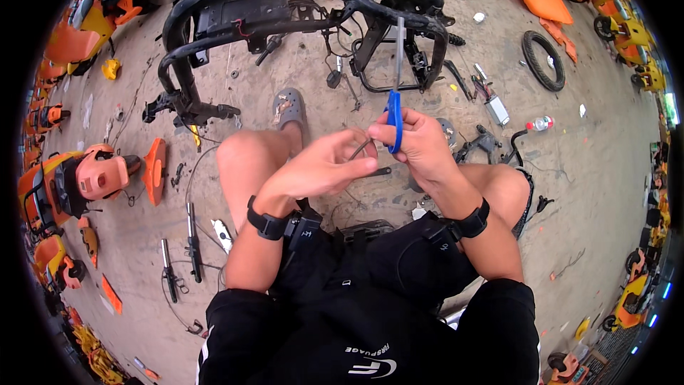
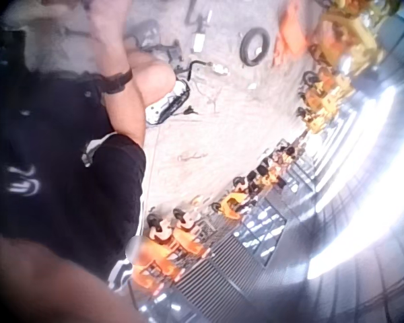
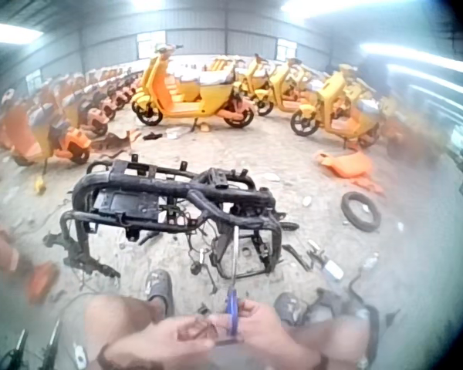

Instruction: The person uses shears to cut and strip electrical wires while working on a scooter frame, then twists the exposed wire ends together by hand and applies tape.

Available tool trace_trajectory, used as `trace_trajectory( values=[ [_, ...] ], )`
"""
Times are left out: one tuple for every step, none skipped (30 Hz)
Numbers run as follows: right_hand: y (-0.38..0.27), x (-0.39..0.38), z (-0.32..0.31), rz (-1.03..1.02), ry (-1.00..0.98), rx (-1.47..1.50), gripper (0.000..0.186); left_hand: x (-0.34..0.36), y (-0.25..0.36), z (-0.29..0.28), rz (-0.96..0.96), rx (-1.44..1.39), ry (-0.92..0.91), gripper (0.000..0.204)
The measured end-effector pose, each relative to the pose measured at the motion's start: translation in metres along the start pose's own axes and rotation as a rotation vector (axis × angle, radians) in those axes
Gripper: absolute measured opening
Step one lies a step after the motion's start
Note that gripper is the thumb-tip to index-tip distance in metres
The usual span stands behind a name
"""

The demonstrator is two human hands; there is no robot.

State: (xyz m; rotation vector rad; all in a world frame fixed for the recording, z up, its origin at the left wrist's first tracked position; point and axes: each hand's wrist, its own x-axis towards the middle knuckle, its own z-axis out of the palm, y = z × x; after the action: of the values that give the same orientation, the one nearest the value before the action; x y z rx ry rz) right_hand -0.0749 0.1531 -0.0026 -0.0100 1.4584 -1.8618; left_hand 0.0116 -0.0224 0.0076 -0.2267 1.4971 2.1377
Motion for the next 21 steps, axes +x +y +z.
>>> trace_trajectory(
  values=[
    [0.001, 0.001, -0.003, -0.018, 0.034, 0.027, 0.021, 0.001, -0.004, -0.003, 0.101, 0.052, 0.08, 0.016],
    [0.001, 0.002, -0.004, -0.013, 0.034, 0.055, 0.02, 0.002, -0.008, -0.008, 0.202, 0.103, 0.16, 0.02],
    [0.002, 0.002, -0.005, -0.008, 0.034, 0.084, 0.02, 0.003, -0.01, -0.01, 0.304, 0.153, 0.24, 0.025],
    [0.003, 0.0, -0.005, 0.004, 0.033, 0.115, 0.02, 0.003, -0.014, -0.009, 0.341, 0.213, 0.299, 0.024],
    [0.002, -0.001, -0.004, 0.009, 0.025, 0.106, 0.02, 0.004, -0.015, -0.008, 0.345, 0.255, 0.331, 0.021],
    [-0.003, -0.002, -0.004, 0.014, 0.016, 0.098, 0.019, 0.005, -0.014, -0.006, 0.348, 0.297, 0.362, 0.018],
    [-0.007, -0.003, -0.002, 0.022, 0.007, 0.092, 0.019, 0.003, -0.014, -0.005, 0.348, 0.341, 0.394, 0.015],
    [-0.009, -0.003, -0.001, 0.019, -0.027, 0.099, 0.019, 0.001, -0.013, -0.004, 0.35, 0.38, 0.402, 0.015],
    [-0.011, -0.001, -0.001, 0.016, -0.062, 0.106, 0.019, -0.001, -0.012, -0.004, 0.352, 0.419, 0.411, 0.016],
    [-0.012, 0.0, -0.002, 0.012, -0.095, 0.109, 0.019, 0.0, -0.013, -0.003, 0.357, 0.456, 0.419, 0.016],
    [-0.011, 0.002, -0.003, -0.007, -0.098, 0.138, 0.021, 0.0, -0.014, -0.002, 0.373, 0.446, 0.434, 0.017],
    [-0.008, 0.004, -0.004, -0.026, -0.101, 0.166, 0.023, 0.001, -0.016, -0.001, 0.389, 0.435, 0.451, 0.018],
    [-0.007, 0.007, -0.004, -0.052, -0.109, 0.193, 0.024, 0.003, -0.015, -0.001, 0.411, 0.429, 0.47, 0.02],
    [-0.009, 0.006, -0.003, -0.065, -0.124, 0.234, 0.024, 0.003, -0.015, -0.001, 0.411, 0.418, 0.482, 0.019],
    [-0.009, 0.005, -0.003, -0.057, -0.124, 0.208, 0.024, 0.003, -0.015, -0.001, 0.412, 0.406, 0.494, 0.019],
    [-0.009, 0.004, -0.003, -0.052, -0.127, 0.183, 0.024, 0.003, -0.014, -0.002, 0.414, 0.397, 0.509, 0.018],
    [-0.009, 0.004, -0.003, -0.047, -0.13, 0.157, 0.023, 0.003, -0.013, -0.002, 0.422, 0.406, 0.511, 0.017],
    [-0.009, 0.004, -0.001, -0.072, -0.092, 0.124, 0.024, 0.002, -0.012, -0.002, 0.429, 0.414, 0.513, 0.016],
    [-0.007, 0.003, 0.0, -0.094, -0.053, 0.092, 0.024, 0.0, -0.012, -0.001, 0.432, 0.422, 0.515, 0.016],
    [-0.006, 0.004, 0.001, -0.116, -0.013, 0.06, 0.024, 0.0, -0.012, -0.002, 0.478, 0.464, 0.529, 0.015],
    [-0.007, 0.006, 0.001, -0.119, -0.022, 0.097, 0.024, 0.001, -0.012, -0.002, 0.524, 0.507, 0.543, 0.014]
  ],
)
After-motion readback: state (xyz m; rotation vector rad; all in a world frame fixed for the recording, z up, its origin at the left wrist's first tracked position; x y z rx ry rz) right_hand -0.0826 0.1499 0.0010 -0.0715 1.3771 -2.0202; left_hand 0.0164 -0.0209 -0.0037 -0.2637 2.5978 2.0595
